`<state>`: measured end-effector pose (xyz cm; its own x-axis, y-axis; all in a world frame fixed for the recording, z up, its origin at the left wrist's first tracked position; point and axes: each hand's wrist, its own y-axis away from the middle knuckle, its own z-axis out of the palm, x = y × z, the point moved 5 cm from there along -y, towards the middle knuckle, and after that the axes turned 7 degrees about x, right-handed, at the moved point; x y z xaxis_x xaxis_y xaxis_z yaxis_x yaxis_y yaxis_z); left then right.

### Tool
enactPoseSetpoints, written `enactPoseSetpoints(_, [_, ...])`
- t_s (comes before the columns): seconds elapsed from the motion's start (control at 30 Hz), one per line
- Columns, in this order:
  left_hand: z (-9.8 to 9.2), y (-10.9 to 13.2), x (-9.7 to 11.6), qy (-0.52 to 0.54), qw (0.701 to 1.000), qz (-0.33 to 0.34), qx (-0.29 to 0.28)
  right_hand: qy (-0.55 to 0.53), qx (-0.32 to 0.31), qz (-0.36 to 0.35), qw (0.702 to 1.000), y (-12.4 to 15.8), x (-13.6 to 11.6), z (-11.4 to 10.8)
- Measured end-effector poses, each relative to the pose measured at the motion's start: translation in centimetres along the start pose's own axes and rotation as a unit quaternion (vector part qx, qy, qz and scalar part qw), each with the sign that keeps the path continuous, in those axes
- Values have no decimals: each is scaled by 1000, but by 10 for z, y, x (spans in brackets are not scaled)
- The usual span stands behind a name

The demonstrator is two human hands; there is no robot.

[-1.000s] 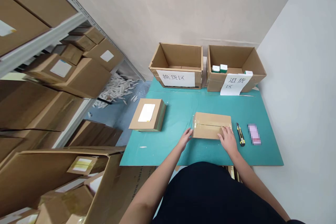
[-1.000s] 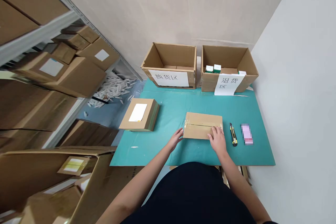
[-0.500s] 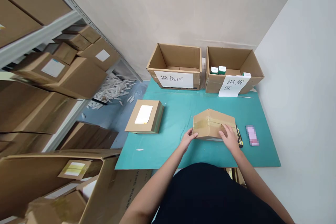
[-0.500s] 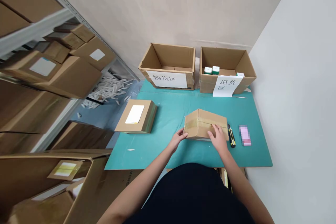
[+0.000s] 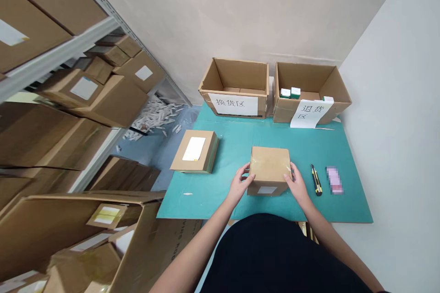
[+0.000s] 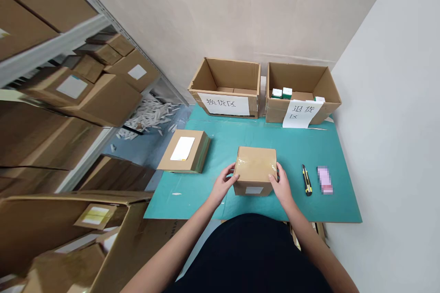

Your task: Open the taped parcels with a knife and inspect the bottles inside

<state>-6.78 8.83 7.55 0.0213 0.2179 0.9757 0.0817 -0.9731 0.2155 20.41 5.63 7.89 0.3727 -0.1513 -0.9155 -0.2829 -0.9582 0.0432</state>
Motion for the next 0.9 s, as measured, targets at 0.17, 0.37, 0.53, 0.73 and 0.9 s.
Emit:
enactPoseSetpoints(0.17, [3, 9, 0, -17, 1000, 2, 14, 168, -55, -183, 967, 4, -20, -8])
enactPoseSetpoints(0.37, [20, 16, 5, 24, 998, 22, -61, 241, -87, -205, 945, 6, -17, -26])
enactPoseSetpoints(0.53, [25, 6, -23, 38, 997, -16, -71, 271, -30, -136, 953, 12, -5, -48])
enactPoseSetpoints(0.73, [9, -4, -96, -19, 988, -147, 44, 270, 19, -53, 961, 7, 34, -76])
enactPoseSetpoints(0.9, [29, 15, -125, 52, 953, -289, -72, 210, 57, 23, 976, 4, 58, -97])
